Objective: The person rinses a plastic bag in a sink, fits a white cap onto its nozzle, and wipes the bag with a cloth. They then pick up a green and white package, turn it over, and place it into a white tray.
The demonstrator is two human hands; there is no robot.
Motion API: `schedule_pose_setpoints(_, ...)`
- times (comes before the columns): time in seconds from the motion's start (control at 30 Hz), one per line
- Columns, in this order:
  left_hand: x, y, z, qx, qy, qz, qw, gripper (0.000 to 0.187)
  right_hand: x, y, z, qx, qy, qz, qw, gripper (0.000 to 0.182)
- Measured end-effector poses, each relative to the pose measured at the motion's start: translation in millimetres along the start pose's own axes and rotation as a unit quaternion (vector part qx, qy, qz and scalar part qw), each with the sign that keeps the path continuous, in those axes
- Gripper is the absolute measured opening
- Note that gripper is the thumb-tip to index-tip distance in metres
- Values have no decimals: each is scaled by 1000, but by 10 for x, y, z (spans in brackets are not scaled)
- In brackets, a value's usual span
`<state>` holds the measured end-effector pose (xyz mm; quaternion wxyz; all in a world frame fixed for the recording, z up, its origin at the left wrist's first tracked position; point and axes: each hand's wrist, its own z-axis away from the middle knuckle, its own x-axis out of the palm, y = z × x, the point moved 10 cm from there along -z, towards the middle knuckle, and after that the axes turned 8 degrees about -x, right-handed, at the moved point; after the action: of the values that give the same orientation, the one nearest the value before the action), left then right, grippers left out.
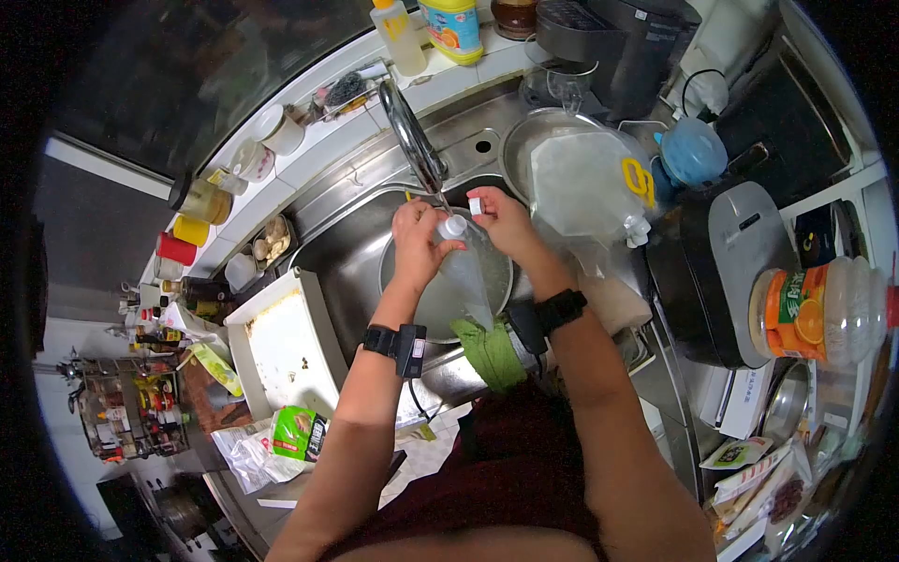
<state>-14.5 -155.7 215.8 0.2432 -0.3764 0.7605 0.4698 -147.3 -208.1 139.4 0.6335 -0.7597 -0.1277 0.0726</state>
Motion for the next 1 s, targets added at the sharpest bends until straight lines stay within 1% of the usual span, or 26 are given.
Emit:
schedule_pose_setpoints(0.13,-39,29,21,-1,12,-6,1000,51,40,134,71,36,4,-14,999,35)
schedule_pose_setpoints(0.23,-30,-60,41,-31,3,26,999,51,67,185,119,43,10,-50,998,35)
schedule_pose_setpoints(0.3,-56,-80,57,-41,9,21,999,51,78,210,152,56,17,-62,996,35)
schedule_pose_setpoints(0.4,-79,-85,63,-48,13,17,999,51,108,261,203,96,3,-62,993,35)
schedule_pose_setpoints(0.5,-85,-87,66,-50,15,15,999,52,128,241,193,74,8,-76,994,35)
schedule_pose_setpoints(0.63,-107,-60,61,-43,20,7,999,53,116,225,207,91,8,-71,993,36)
schedule_pose_setpoints(0.8,-84,-108,48,-63,30,31,997,53,103,152,216,107,15,-73,992,37)
schedule_pose_setpoints(1.0,-45,-45,29,-51,47,30,997,53,35,126,204,95,14,-59,994,36)
